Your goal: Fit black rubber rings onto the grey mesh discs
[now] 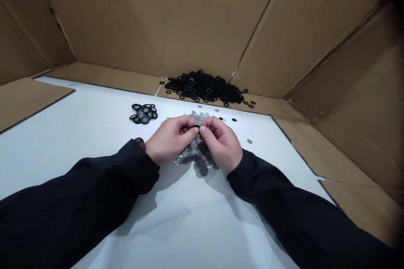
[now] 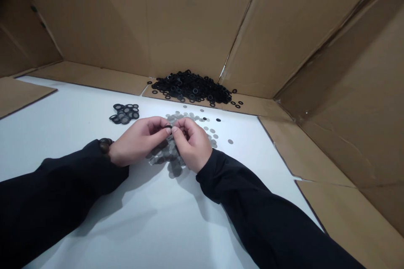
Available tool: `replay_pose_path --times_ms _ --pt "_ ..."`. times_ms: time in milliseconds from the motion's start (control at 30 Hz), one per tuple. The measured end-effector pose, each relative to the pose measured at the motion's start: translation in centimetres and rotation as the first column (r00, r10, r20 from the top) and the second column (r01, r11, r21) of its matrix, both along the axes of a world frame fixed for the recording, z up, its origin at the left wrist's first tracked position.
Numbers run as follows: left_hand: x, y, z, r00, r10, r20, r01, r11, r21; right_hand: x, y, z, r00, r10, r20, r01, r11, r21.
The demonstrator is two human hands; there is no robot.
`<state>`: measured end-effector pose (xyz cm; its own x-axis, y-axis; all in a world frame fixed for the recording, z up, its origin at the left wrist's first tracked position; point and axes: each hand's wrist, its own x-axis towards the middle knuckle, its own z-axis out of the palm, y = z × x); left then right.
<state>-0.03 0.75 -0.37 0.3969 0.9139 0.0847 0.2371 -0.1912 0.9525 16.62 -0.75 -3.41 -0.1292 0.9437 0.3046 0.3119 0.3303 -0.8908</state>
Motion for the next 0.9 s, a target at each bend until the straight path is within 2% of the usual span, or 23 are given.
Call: replay_pose_path --times_ms 100,167,300,367,467,667,767,833,900 --pt "0.0 0.0 0.0 0.998 0.023 0.050 -0.023 1.000 -0.015 0.1 0.0 0.1 1.000 -0.003 0.022 0.002 0.999 0.045" --pt "-0.1 0.0 0.0 0.996 0.039 0.076 -0.036 0.999 -0.033 0.1 0.0 0.2 0.997 -0.025 0.075 0.015 0.991 0.136" --pt "0.0 0.0 -0.1 0.999 -0.007 0.043 0.008 0.999 -0.034 0.1 0.1 0.7 0.960 -0.116 0.254 0.008 0.921 0.389" --pt "0.0 0.0 -0.1 1.000 -0.016 0.009 0.016 1.000 -0.011 0.2 0.2 0.8 0.944 -0.146 0.295 -0.005 0.889 0.458" --pt "-0.1 0.1 -0.2 1.000 -0.025 -0.008 0.025 1.000 -0.006 0.6 0.4 0.8 0.945 -0.121 0.305 -0.048 0.869 0.493" --pt "-0.3 0.0 -0.1 0.997 -0.073 0.008 0.072 0.997 0.010 1.1 0.6 0.7 0.936 0.029 0.351 -0.221 0.824 0.521" --pt "-0.3 0.0 0.0 0.996 -0.087 0.000 0.087 0.996 0.022 0.9 0.4 0.7 0.925 0.070 0.374 -0.258 0.837 0.482" --pt "-0.6 0.4 0.1 0.999 -0.040 -0.022 0.041 0.998 0.053 1.0 0.5 0.6 0.933 0.037 0.359 -0.211 0.862 0.461" --pt "-1.4 1.2 0.3 0.990 0.109 -0.094 -0.093 0.983 0.159 1.7 1.3 0.5 0.936 -0.053 0.348 -0.121 0.879 0.462"
